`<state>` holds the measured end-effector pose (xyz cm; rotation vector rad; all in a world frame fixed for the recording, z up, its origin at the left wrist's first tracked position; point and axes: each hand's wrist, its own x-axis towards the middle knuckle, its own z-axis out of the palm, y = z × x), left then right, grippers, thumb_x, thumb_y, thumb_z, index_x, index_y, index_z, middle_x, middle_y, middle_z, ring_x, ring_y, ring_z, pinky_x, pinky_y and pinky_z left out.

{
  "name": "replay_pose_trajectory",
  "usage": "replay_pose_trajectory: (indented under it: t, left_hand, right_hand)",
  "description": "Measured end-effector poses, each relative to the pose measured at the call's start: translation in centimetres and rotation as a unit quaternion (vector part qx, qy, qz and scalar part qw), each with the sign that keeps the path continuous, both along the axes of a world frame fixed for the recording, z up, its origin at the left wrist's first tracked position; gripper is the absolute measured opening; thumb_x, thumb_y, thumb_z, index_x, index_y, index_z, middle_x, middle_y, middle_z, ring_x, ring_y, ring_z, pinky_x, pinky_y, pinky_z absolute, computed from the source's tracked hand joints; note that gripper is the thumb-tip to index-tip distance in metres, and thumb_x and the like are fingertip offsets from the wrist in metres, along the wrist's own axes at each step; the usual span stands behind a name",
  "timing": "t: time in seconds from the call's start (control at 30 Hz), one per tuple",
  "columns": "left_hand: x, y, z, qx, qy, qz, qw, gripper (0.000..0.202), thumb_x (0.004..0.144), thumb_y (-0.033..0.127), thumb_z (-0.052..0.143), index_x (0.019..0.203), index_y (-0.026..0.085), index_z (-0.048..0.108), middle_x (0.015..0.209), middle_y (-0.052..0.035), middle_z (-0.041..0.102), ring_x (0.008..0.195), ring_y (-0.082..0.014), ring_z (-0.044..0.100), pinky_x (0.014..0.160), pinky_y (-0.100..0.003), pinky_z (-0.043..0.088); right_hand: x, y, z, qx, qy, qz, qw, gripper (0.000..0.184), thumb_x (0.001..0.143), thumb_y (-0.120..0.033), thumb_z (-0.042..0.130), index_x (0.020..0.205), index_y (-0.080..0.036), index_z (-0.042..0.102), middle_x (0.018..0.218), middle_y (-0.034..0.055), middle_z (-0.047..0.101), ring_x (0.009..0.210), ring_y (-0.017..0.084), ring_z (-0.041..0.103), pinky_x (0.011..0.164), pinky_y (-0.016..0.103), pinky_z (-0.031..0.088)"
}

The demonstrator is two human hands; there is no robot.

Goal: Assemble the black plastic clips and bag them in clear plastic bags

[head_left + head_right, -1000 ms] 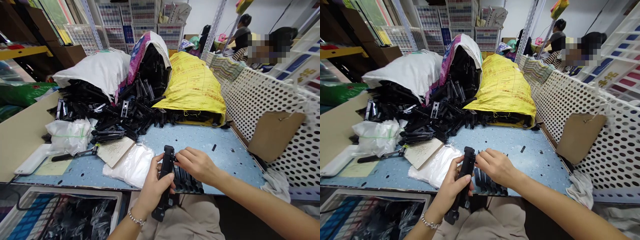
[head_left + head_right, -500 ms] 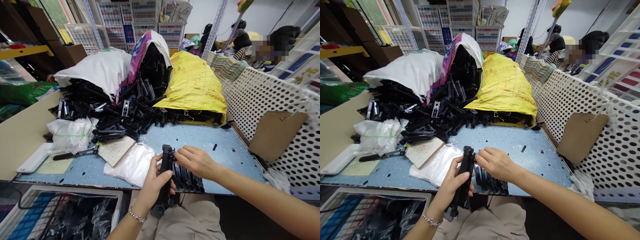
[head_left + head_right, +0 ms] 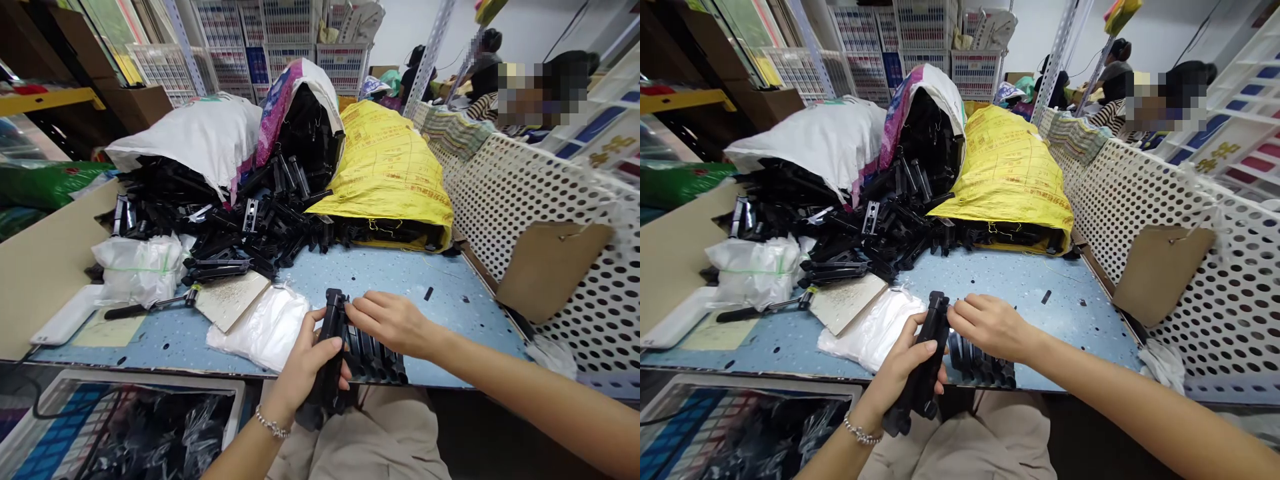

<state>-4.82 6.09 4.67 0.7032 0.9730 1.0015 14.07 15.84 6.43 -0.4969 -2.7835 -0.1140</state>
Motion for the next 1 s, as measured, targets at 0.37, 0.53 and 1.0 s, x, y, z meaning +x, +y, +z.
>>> replay_pose_trajectory:
  t: [0.37, 0.53, 1.0]
  left_hand:
    - [1.1, -0.9, -1.3, 0.042, 0.082, 0.02, 0.996, 0.06, 0.083, 0.04, 0.06, 0.132, 0.027, 0.028, 0.093, -0.0019, 0.058, 0.059, -0.0146, 0.064, 0.055, -0.031, 0.056]
    - [1.9, -1.1, -2.7, 0.177, 0.243, 0.088, 0.95, 0.06, 0.083, 0.032, 0.061, 0.137, 0.026, 0.034, 0.125, -0.0094, 0.055, 0.111, -0.0248, 0.058, 0.097, -0.041, 0.046]
    - [2.3, -0.2, -2.5, 0.073, 0.115, 0.029, 0.99, 0.062, 0.084, 0.039, 0.06, 0.135, 0.027, 0.028, 0.097, -0.0029, 0.056, 0.067, -0.0145, 0.063, 0.06, -0.031, 0.057]
  right_hand:
    - [-0.3, -0.4, -2.6, -0.202, 0.132, -0.051, 0.969, 0.031, 0.096, -0.04, 0.044, 0.078, -0.019, 0.057, 0.068, 0.0014, 0.055, 0.063, 0.014, 0.05, 0.056, 0.026, 0.036]
    - [-2.0, -2.7, -5.1, -0.673, 0.298, -0.214, 0.642, 0.047, 0.09, -0.06, 0.041, 0.07, -0.02, 0.052, 0.049, -0.0061, 0.042, 0.039, 0.008, 0.034, 0.039, 0.021, 0.027]
    - [0.4, -1.6, -3.2, -0.298, 0.152, -0.153, 0.93, 0.03, 0.097, -0.041, 0.039, 0.09, -0.019, 0.059, 0.079, 0.0058, 0.059, 0.074, 0.018, 0.057, 0.065, 0.029, 0.046]
